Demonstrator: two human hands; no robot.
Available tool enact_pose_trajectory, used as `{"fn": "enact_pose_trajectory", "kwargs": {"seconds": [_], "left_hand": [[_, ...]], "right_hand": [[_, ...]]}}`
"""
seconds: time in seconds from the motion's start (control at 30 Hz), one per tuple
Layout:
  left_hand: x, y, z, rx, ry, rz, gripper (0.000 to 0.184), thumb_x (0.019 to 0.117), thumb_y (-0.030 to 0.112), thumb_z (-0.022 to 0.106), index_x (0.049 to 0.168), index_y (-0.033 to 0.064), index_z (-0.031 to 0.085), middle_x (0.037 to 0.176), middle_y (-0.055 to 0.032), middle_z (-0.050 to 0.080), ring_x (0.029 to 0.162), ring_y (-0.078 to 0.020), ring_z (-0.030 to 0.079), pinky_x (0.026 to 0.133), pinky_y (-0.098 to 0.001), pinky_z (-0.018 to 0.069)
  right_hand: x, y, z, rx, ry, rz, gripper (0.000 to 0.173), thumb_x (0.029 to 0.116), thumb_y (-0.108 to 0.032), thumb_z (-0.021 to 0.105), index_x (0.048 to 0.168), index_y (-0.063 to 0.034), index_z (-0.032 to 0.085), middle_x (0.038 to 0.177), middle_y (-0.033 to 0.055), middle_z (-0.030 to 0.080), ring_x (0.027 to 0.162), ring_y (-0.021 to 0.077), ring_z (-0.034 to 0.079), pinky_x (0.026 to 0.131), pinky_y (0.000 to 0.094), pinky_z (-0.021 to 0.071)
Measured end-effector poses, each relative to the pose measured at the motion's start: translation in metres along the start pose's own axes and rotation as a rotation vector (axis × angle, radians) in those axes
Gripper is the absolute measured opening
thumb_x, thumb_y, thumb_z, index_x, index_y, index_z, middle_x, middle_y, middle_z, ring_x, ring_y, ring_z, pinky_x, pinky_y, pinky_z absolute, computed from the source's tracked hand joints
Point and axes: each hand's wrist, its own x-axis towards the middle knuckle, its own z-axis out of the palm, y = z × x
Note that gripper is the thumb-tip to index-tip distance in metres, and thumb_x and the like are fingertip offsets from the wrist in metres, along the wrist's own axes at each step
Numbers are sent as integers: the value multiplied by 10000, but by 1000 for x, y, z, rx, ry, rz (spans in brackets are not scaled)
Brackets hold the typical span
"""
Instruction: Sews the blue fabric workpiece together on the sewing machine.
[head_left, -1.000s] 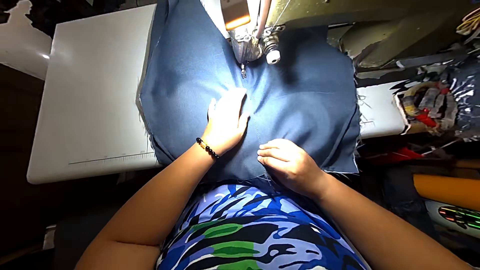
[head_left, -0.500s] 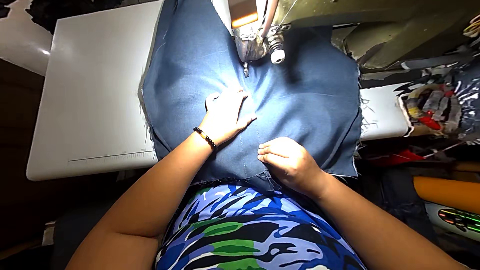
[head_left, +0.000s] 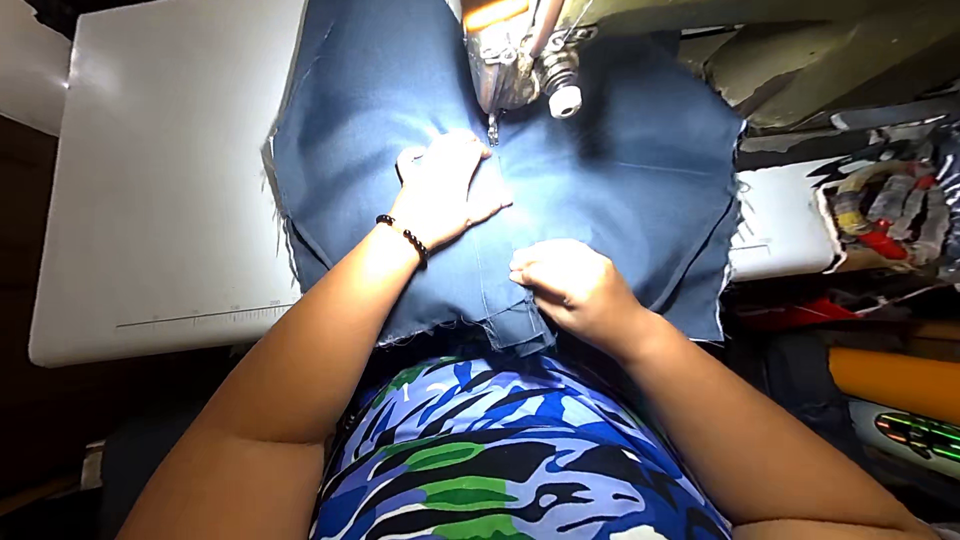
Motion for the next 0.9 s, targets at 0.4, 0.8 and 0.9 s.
{"fn": "enact_pose_trajectory", "kwargs": {"seconds": [0.4,0.8,0.9], "left_hand": [[30,-15,-9,126,-127,-29,986,853,843,408,1604,208,348,1709,-10,240,1576,-284,204,1120,-767,149],[45,-19,-15,179,-179,-79,974,854,863,375,1622,267,315,1716,-3,212,1587,-311,134,1120,-761,137],[46,-19,-15,179,-164,-78,990,840,877,377,1621,272,316,1712,3,224,1585,-302,147,1124,-757,134]], "right_hand": [[20,14,2,40,25,55,238,906,-27,558,955,-49,789,1055,125,768,1069,269,712,967,394,538],[33,27,2,34,27,57,237,895,-18,549,959,-38,776,1060,138,759,1060,289,709,954,432,542],[34,27,2,44,29,60,230,897,-15,555,956,-35,776,1058,140,759,1057,287,709,961,429,539]]}}
